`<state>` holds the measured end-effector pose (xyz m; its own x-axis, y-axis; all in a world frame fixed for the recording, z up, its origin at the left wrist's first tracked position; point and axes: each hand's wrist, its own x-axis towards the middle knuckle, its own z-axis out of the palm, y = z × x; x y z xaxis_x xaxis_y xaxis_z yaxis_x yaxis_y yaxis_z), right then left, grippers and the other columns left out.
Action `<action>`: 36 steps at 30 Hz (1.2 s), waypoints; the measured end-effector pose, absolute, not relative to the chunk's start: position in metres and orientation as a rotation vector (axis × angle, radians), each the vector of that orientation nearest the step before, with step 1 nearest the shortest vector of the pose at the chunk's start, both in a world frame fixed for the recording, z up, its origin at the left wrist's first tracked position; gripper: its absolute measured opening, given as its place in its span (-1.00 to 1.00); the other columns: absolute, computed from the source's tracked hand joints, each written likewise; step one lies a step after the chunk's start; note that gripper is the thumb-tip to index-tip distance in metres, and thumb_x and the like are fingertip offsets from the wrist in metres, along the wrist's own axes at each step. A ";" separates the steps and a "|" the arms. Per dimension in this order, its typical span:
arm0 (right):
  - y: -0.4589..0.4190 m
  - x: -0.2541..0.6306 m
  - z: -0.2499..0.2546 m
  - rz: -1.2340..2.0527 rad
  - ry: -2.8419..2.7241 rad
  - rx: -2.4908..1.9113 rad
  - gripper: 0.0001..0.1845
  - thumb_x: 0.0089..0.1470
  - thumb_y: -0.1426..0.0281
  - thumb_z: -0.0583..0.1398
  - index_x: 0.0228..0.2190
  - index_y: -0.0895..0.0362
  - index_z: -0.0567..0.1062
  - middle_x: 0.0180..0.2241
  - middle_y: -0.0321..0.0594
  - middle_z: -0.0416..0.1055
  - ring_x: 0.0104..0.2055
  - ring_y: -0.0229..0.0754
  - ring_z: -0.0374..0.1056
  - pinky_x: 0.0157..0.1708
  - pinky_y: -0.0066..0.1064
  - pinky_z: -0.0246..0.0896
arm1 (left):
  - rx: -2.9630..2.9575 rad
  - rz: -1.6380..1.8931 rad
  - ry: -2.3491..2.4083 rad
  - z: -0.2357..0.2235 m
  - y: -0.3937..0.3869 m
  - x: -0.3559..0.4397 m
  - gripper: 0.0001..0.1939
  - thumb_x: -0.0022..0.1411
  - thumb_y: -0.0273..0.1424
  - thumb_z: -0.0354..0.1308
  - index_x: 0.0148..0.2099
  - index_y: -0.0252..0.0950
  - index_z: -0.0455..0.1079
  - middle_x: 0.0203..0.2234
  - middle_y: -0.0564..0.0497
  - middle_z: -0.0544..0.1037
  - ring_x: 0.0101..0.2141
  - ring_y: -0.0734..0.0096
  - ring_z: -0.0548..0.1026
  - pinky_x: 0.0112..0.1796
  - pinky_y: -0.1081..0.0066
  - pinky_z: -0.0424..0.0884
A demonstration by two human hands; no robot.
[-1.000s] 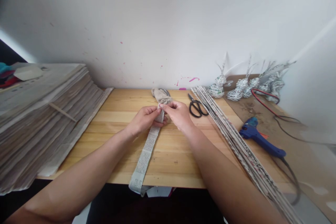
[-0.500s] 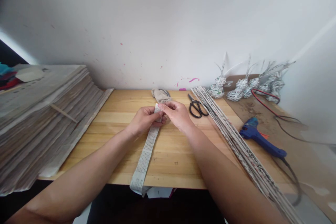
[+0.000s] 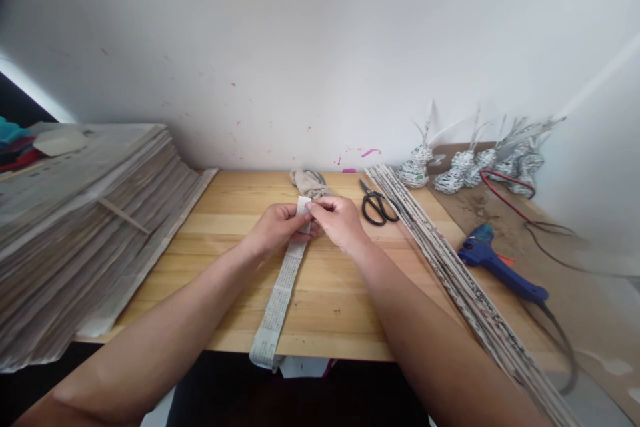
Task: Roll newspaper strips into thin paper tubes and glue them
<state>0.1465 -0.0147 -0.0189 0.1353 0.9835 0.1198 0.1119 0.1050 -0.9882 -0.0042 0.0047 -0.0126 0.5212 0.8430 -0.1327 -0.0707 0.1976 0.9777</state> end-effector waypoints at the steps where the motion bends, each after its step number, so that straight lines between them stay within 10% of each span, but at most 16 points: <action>1: -0.014 0.146 -0.020 0.963 -1.218 -1.257 -0.76 -0.05 0.21 0.31 -0.44 0.14 0.62 -0.45 -0.24 0.55 -0.40 -0.20 0.39 -0.37 -0.39 0.25 | 1.194 0.732 0.802 -0.013 0.005 -0.004 -0.51 -0.10 -0.05 0.40 -0.31 -0.40 0.50 -0.47 -0.04 0.56 -0.41 0.42 0.53 -0.32 0.43 0.48; 14: -0.016 0.140 -0.016 1.146 -1.023 -1.217 -0.64 -0.22 0.11 0.39 -0.52 0.14 0.52 -0.64 -0.36 0.35 -0.69 -0.31 0.17 -0.73 -0.40 0.16 | 1.153 0.636 0.733 -0.007 0.002 -0.005 -0.53 -0.04 -0.16 0.40 -0.18 -0.39 0.45 -0.39 -0.10 0.59 -0.31 0.30 0.57 -0.25 0.35 0.49; 36: -0.023 0.149 -0.001 1.021 -1.345 -1.277 -0.71 -0.05 0.16 0.32 -0.38 0.13 0.62 -0.49 -0.26 0.51 -0.47 -0.21 0.37 -0.44 -0.38 0.29 | 1.126 0.756 0.805 -0.005 -0.001 -0.002 -0.68 -0.05 -0.29 0.41 -0.30 -0.41 0.51 -0.48 -0.02 0.52 -0.44 0.50 0.48 -0.41 0.50 0.47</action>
